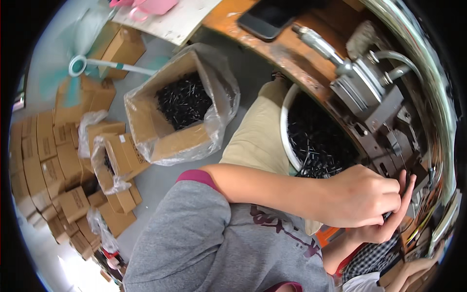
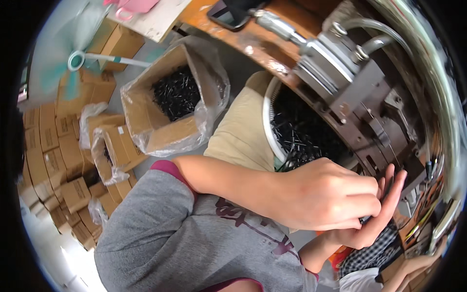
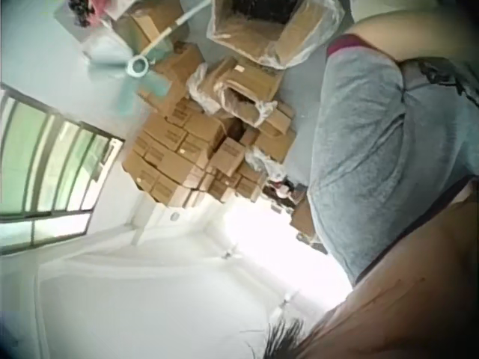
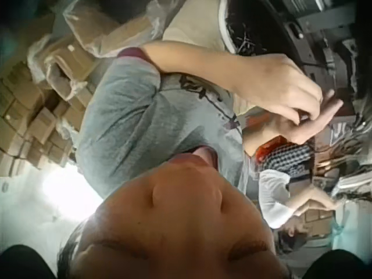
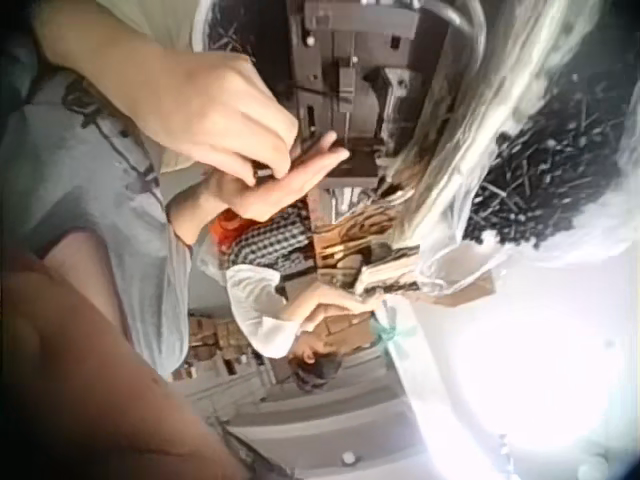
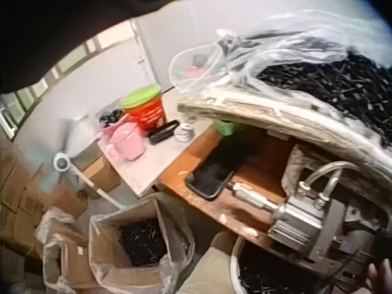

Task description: Assemble small black plastic components using a workbench-mounted pneumatic jig.

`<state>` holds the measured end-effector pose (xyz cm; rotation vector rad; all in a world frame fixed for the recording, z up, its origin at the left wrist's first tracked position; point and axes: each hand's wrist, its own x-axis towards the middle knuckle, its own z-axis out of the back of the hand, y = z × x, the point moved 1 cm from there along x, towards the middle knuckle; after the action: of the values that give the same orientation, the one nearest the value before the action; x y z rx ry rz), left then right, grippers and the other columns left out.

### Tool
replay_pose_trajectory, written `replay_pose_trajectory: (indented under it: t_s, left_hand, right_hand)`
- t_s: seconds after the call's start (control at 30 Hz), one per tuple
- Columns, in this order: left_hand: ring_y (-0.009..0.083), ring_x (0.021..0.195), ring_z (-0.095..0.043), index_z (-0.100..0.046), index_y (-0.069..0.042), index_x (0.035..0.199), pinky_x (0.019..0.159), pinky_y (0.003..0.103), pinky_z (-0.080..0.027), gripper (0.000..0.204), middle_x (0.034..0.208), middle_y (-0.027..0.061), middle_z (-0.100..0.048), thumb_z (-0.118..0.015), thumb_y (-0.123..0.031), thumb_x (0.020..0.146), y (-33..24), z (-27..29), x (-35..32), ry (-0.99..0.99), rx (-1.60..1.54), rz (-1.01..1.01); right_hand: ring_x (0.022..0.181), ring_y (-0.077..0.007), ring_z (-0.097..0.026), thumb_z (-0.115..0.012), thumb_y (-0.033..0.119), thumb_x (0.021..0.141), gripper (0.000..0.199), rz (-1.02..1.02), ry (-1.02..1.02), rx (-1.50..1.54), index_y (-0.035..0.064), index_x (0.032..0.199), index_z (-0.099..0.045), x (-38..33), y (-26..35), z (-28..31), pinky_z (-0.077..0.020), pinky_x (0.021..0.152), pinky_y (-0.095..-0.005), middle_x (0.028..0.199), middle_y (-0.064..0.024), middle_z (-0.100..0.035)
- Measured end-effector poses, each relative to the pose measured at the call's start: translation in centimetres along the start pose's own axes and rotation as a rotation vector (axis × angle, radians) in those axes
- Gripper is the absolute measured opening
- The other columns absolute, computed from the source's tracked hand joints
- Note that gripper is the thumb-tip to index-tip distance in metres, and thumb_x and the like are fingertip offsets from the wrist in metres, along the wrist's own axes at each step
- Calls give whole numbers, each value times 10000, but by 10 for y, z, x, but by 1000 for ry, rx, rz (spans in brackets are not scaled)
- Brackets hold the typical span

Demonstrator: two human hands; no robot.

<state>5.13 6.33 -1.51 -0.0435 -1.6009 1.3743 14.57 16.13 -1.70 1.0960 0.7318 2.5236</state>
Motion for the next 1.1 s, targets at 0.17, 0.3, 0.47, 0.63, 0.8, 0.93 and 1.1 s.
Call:
replay_pose_trajectory:
  t_s: [0.17,0.3,0.47,0.63,0.8,0.93,1.1]
  left_hand:
    - [192,771,-615,-596,-37,797,524,290,-513,114,860,72,-562,-662,-126,771,1,20,-14,-130,356,-103]
    - [224,873,-632,-638,-15,784,655,293,-550,167,1043,126,-655,-648,-155,694,11,26,-15,-101,572,-140]
    - [210,858,-662,-676,-8,823,689,302,-544,190,1132,173,-705,-674,-152,699,25,23,-13,5,744,-154]
    - [171,702,-651,-691,18,883,618,285,-519,166,1170,205,-705,-696,-97,764,28,18,-2,147,817,-173]
    - [149,632,-641,-694,-16,885,605,282,-498,158,1208,144,-711,-693,-87,745,28,21,13,228,822,-99]
    - [160,620,-625,-709,-89,924,591,279,-498,255,1235,31,-712,-805,-145,695,24,26,16,287,852,-34]
    - [165,622,-624,-718,-82,978,580,274,-490,305,1230,44,-714,-819,-147,697,24,27,16,323,838,-25]
  right_hand:
    - [1066,-368,-673,-479,43,1048,316,-42,-33,77,-173,1275,-512,4,-3,-2,-579,899,-397,1329,-328,-575]
    - [563,-111,-441,-412,173,1101,274,-335,-7,536,-18,940,-525,0,-7,16,-364,487,-211,690,-54,-479]
    - [485,-83,-224,-298,419,1112,506,-511,50,1020,98,724,-352,4,-4,13,-199,419,-222,623,8,-316]
    - [570,-117,-388,-362,227,1082,299,-502,-22,958,26,879,-451,6,0,23,-347,515,-232,701,-41,-418]
    - [847,-202,-562,-469,165,1029,303,-361,-143,490,-88,1026,-638,5,-4,31,-437,773,-292,1080,-186,-588]
    - [894,-171,-574,-556,123,986,258,-367,-92,412,-91,1056,-682,9,-8,36,-428,814,-274,1034,-126,-632]
    - [680,-88,-616,-631,-7,956,143,-666,-78,726,-75,1080,-656,10,-4,29,-455,558,-189,970,-137,-704]
